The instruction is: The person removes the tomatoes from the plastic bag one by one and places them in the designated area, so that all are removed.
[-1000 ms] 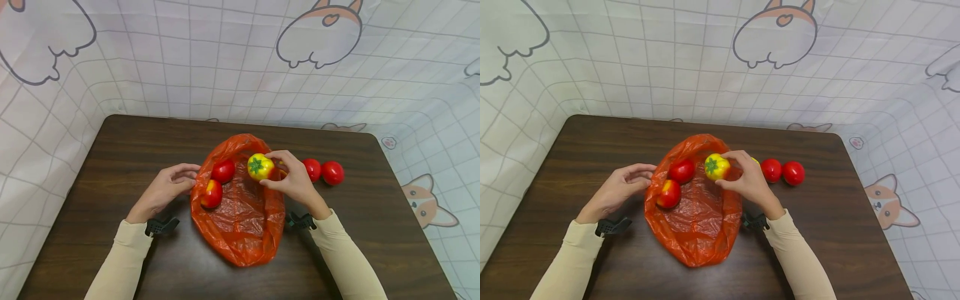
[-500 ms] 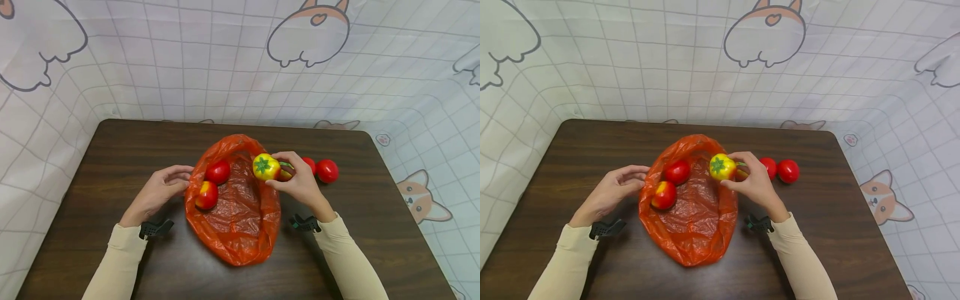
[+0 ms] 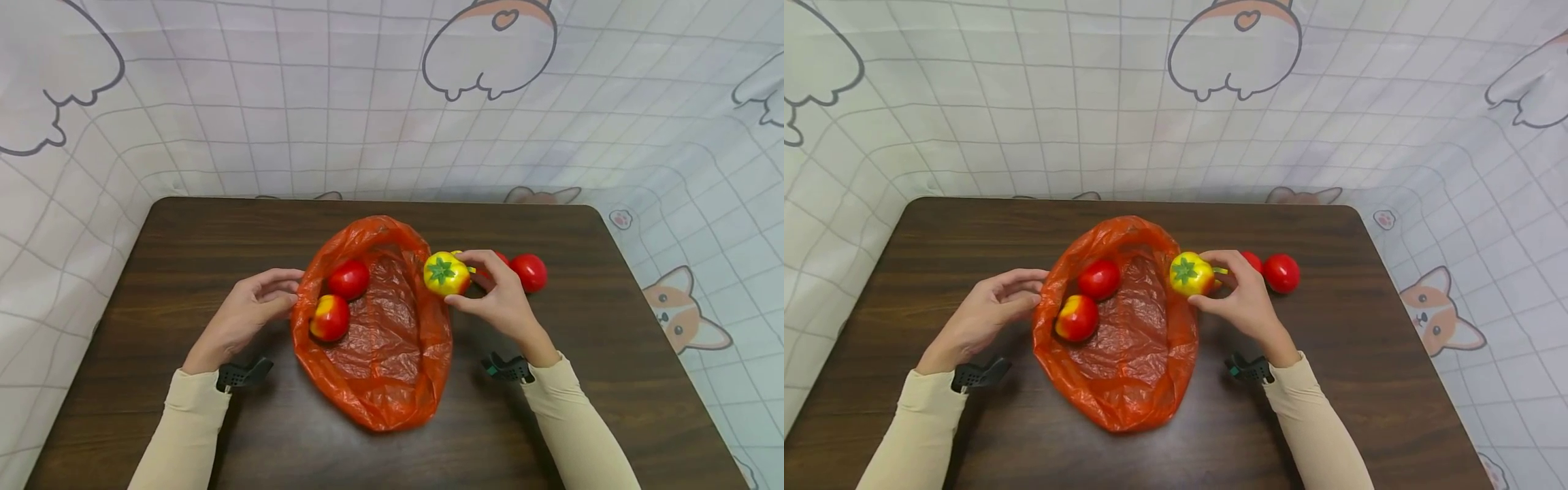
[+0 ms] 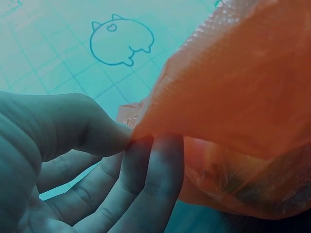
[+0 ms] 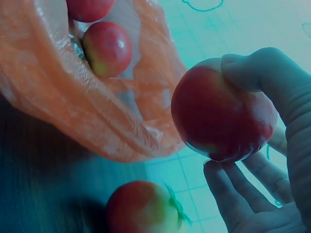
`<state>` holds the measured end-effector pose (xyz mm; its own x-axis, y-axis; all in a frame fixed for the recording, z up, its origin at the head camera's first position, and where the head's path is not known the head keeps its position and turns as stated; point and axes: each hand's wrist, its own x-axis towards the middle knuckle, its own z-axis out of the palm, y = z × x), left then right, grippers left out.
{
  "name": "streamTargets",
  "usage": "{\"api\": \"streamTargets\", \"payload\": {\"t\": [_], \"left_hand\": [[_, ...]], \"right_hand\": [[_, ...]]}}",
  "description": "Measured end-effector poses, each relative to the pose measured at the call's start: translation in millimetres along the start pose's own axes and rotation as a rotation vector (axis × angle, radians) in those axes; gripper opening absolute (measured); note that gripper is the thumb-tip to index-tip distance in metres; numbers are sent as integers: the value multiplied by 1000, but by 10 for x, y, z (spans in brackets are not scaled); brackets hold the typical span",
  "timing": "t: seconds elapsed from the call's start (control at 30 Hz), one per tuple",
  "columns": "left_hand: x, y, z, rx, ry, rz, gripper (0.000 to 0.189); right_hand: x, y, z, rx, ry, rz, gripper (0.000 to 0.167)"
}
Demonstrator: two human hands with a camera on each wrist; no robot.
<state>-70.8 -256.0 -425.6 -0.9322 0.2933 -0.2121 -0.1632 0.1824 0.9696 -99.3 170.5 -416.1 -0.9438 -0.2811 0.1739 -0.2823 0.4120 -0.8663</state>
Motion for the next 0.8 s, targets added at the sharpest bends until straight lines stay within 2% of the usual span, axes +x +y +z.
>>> {"api": "streamTargets", "payload": {"t": [0.6,0.8], "left_hand": [[-20,22,-26,3,0,14,49],[-32,26,-25,27,3,-8,49]], "right_hand": [[-190,196,-147,39,-23,27,63],[-245,245,-171,66,-46,37,65]]}}
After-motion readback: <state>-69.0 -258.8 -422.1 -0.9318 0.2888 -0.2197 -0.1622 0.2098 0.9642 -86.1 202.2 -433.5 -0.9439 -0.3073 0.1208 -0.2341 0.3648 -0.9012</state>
